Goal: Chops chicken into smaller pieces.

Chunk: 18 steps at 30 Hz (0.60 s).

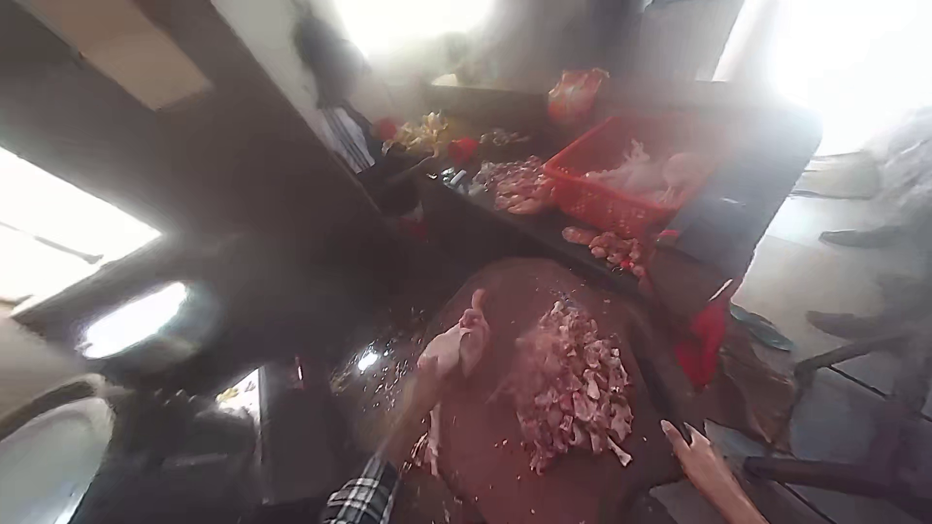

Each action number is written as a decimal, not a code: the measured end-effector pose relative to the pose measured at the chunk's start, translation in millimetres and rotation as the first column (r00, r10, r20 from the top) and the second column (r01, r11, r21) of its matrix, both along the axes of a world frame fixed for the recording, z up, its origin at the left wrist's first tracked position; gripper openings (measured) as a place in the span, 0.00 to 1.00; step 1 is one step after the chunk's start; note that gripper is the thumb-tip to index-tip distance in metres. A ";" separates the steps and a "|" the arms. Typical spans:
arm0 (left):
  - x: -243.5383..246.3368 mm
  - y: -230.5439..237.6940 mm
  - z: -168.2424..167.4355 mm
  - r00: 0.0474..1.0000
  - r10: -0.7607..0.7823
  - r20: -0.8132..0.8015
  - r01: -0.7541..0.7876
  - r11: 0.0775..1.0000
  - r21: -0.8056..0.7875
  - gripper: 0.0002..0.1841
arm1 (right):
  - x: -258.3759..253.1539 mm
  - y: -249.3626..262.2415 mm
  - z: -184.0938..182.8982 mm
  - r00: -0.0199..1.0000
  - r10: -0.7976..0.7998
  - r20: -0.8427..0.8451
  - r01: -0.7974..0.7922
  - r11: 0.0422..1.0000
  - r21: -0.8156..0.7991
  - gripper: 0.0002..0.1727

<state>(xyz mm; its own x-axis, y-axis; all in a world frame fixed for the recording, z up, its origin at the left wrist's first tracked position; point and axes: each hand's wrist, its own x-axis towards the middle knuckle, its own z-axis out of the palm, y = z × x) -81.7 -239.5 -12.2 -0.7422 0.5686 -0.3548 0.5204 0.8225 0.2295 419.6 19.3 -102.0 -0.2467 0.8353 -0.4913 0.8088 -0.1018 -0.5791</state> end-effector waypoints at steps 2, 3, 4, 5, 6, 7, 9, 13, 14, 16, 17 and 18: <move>27.8 -34.3 -47.2 0.998 0.067 0.007 -0.067 0.997 -0.026 0.25 | -11.0 -18.6 23.7 0.998 0.068 0.003 -0.068 0.993 0.096 0.37; 35.3 -50.6 -71.0 0.994 0.106 -0.024 -0.105 0.994 0.029 0.24 | -17.7 -33.8 34.5 0.994 0.103 -0.030 -0.098 0.986 0.133 0.36; 39.2 -62.4 -89.4 0.988 0.145 -0.051 -0.140 0.986 0.090 0.24 | -25.6 -49.0 44.1 0.989 0.133 -0.069 -0.122 0.982 0.147 0.35; 41.6 -68.9 -99.1 0.982 0.181 -0.057 -0.172 0.975 0.143 0.25 | -35.7 -63.0 51.7 0.980 0.159 -0.116 -0.143 0.980 0.137 0.35; 44.9 -70.4 -100.4 0.979 0.200 -0.041 -0.190 0.966 0.175 0.26 | -46.9 -74.6 55.9 0.971 0.184 -0.155 -0.167 0.979 0.121 0.35; 48.6 -68.7 -98.2 0.978 0.206 -0.015 -0.200 0.963 0.183 0.28 | -59.4 -84.3 57.8 0.959 0.214 -0.183 -0.199 0.975 0.099 0.36; 53.4 -64.0 -93.6 0.977 0.202 0.063 -0.210 0.965 0.155 0.28 | -87.6 -103.3 58.0 0.940 0.267 -0.214 -0.263 0.964 0.047 0.38; 61.6 -78.6 -67.1 0.879 0.116 0.462 -0.308 0.878 0.366 0.22 | -146.6 -128.5 75.4 0.910 0.327 -0.256 -0.340 0.940 -0.007 0.39; 66.4 -87.9 -55.4 0.803 0.055 0.593 -0.352 0.847 0.398 0.21 | -161.2 -133.0 88.5 0.897 0.345 -0.276 -0.358 0.934 0.003 0.40; 72.2 -110.7 -46.9 0.665 -0.008 0.747 -0.408 0.834 0.372 0.18 | -192.5 -144.4 130.7 0.848 0.393 -0.356 -0.392 0.917 0.079 0.41; 79.5 -121.3 -53.3 0.622 -0.017 0.783 -0.416 0.840 0.349 0.17 | -202.1 -150.7 158.0 0.813 0.418 -0.406 -0.402 0.906 0.130 0.40; 86.6 -132.2 -65.0 0.599 -0.016 0.800 -0.420 0.845 0.331 0.17 | -211.3 -157.1 185.0 0.763 0.453 -0.461 -0.409 0.891 0.199 0.37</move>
